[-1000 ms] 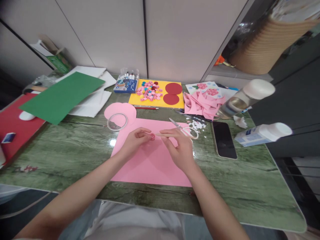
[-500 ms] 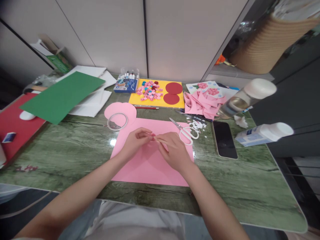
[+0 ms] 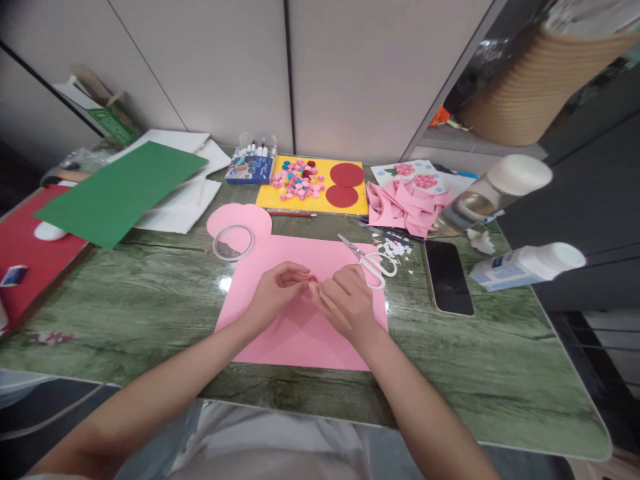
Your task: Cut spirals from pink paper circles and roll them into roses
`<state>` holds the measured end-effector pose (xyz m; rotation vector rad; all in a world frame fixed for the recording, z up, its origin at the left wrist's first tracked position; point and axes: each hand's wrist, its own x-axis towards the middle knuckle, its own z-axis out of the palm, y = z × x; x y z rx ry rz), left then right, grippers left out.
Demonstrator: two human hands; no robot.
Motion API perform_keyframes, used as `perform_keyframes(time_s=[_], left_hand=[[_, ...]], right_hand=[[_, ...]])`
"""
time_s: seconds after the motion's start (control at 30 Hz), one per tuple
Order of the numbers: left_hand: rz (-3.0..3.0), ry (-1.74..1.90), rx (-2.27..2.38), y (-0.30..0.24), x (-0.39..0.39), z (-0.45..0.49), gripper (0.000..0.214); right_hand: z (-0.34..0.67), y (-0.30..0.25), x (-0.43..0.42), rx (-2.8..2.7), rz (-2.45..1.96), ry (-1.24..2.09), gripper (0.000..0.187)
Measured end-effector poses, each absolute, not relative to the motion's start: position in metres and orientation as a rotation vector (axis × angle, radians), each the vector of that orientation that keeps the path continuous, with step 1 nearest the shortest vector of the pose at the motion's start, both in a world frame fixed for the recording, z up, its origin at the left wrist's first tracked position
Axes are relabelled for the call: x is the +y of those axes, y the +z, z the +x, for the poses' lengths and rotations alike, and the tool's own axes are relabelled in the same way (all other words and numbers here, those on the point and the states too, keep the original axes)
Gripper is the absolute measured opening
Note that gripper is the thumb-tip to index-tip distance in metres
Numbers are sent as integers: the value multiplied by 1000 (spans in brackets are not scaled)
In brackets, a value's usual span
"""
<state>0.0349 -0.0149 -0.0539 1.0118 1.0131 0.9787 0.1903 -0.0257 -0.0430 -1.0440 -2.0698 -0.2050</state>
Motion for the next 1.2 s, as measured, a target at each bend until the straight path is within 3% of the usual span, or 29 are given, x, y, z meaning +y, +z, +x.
perform_keyframes(time_s=[0.1, 0.23, 0.47, 0.87, 1.1, 1.2], left_hand=[[1017, 996, 1028, -55, -11, 33, 23], [1014, 1023, 1063, -56, -5, 28, 24], [1034, 1072, 1071, -55, 0, 25, 23], [1035, 1067, 1076, -56, -4, 27, 22], [1025, 1026, 1062, -56, -8, 31, 21], [1022, 1010, 1073, -55, -7, 31, 22]], right_hand=[[190, -38, -28, -2110, -1130, -129, 9], [191, -32, -30, -2094, -1140, 31, 26], [194, -37, -28, -2131, -994, 2, 30], [192, -39, -26, -2093, -992, -109, 5], [193, -43, -25, -2069, -996, -158, 16], [195, -40, -26, -2106, -1063, -129, 7]])
